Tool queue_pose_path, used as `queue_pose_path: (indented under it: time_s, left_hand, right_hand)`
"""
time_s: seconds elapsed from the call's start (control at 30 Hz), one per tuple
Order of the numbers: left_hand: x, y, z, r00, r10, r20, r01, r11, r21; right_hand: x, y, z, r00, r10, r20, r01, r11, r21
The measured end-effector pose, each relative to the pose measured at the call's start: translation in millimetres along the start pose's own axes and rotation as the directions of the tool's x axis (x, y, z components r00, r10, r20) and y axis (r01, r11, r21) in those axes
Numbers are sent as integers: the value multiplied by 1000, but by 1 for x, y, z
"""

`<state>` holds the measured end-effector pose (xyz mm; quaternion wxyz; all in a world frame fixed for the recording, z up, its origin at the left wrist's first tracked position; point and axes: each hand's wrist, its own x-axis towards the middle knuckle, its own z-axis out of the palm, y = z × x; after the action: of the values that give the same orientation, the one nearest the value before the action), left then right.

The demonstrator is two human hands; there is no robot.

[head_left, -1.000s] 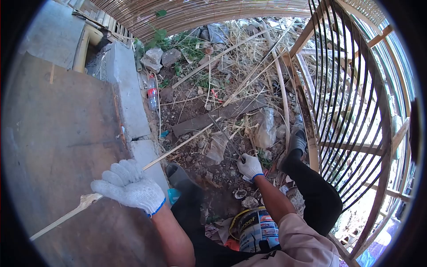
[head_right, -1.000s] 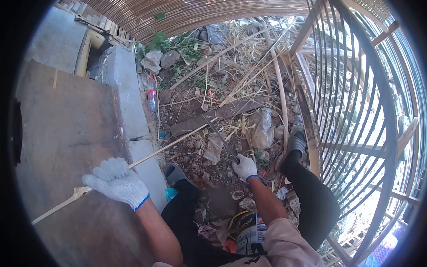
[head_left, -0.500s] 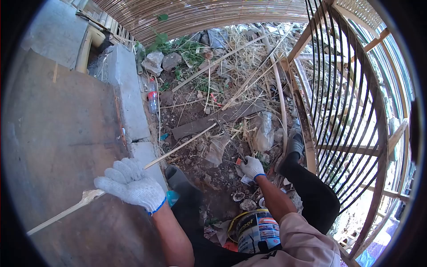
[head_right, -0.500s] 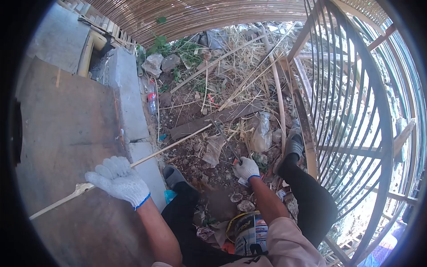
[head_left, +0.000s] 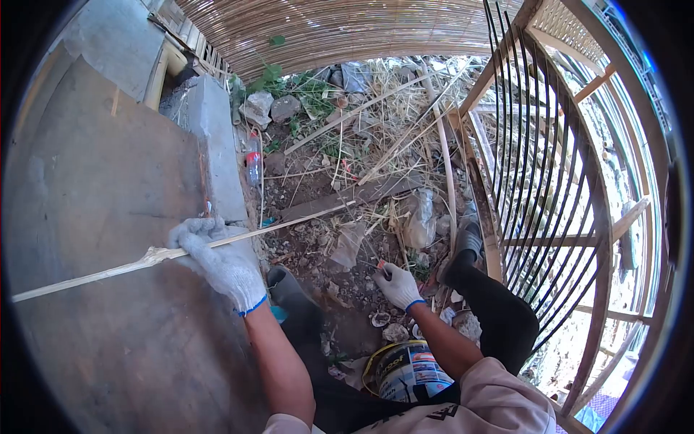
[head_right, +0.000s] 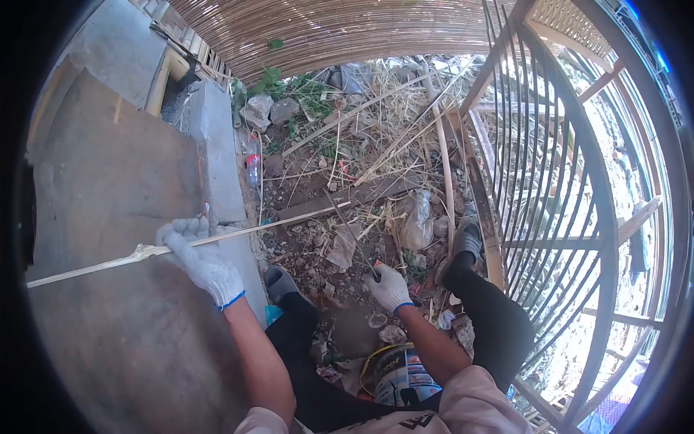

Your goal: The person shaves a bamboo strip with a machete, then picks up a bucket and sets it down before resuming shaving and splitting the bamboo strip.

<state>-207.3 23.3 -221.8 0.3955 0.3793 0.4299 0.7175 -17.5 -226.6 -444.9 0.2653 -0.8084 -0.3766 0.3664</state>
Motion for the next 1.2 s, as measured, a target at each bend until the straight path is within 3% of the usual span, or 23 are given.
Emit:
queue_pose_path:
  time_s: [0.17, 0.23, 0.27, 0.33, 0.37, 0.43, 0.53, 0.63, 0.97, 1.03, 1.2]
  left_hand:
    - [-1, 21, 4, 999, -27, 43, 22, 994, 103]
    - [8, 23, -7, 959, -166, 231, 157, 986, 60]
    - [8, 24, -7, 959, -164, 232, 155, 986, 55]
    - [5, 25, -5, 935, -242, 261, 292, 941, -172]
    - [7, 19, -10, 937, -237, 255, 285, 942, -174]
    - [12, 8, -13, 949, -152, 277, 249, 898, -362]
    - [0, 18, 0, 983, -83, 165, 139, 920, -366]
    - [-1, 16, -5, 970, 31, 242, 41, 957, -287]
    - [-12, 19, -3, 937, -18, 350, 165, 904, -395]
    - [-14, 19, -2, 887, 79, 455, 123, 910, -396]
    - [-19, 16, -1, 932, 73, 356, 43, 951, -306]
  right_hand:
    - [-7, -72, -19, 997, -6, 74, 4, 1000, 28]
    - [-3, -86, -18, 989, -82, 126, 78, 996, 33]
    - [-2, -94, -18, 989, -84, 122, 81, 996, 32]
    - [-4, -111, -20, 978, -98, 182, 93, 995, 34]
    - [-6, -118, -20, 977, -105, 186, 100, 994, 32]
    - [-10, -129, -16, 977, -124, 173, 122, 992, 25]
    - [-18, -137, -6, 977, -96, 188, 91, 995, 40]
    - [-21, -136, 5, 978, -48, 201, 43, 999, 32]
    - [-37, -157, -9, 980, -87, 179, 62, 988, 139]
    - [-42, -178, -23, 965, -138, 222, 101, 980, 172]
    - [-44, -190, -22, 958, -211, 195, 171, 964, 203]
